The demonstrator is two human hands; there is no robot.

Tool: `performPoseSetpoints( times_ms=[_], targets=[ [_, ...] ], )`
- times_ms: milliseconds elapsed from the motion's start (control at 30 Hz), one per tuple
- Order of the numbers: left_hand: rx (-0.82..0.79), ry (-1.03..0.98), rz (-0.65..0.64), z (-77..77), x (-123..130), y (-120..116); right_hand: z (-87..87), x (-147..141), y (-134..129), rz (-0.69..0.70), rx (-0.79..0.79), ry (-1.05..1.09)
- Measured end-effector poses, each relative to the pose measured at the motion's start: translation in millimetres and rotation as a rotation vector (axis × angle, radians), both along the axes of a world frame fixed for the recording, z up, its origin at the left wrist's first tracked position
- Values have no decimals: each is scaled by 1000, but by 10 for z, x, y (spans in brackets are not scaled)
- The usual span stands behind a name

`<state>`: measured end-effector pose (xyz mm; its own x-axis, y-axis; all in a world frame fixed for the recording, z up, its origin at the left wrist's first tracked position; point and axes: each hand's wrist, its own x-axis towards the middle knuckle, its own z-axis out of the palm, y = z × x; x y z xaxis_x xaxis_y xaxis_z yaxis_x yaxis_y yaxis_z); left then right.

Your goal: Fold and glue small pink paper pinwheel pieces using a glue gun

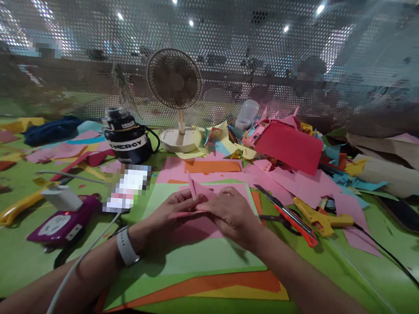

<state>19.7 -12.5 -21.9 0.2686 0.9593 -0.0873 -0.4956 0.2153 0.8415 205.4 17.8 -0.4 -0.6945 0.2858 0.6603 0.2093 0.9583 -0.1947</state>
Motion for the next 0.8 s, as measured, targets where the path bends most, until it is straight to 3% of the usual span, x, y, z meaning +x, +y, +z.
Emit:
performPoseSetpoints(
  times_ms=[167, 267, 500, 667, 733, 800],
  targets=[
    [37, -135, -70, 72, 2, -61, -7, -39, -37, -175, -100, -14],
    [100, -163, -130, 55, 1, -75, 12, -45, -35, -208, -96, -21],
    [180, 102, -34, -28, 16, -54, -17, -53, -43, -231, -53, -35],
    [85, 53, 42, -38, 16, -20, -45, -56, -53, -317, -77, 51],
    [50, -4, 110, -20, 20, -8, -33, -57, -51, -397, -156, 185],
    [15, -31, 168, 4, 28, -4, -17, -63, -44, -473, -344, 321]
  ],
)
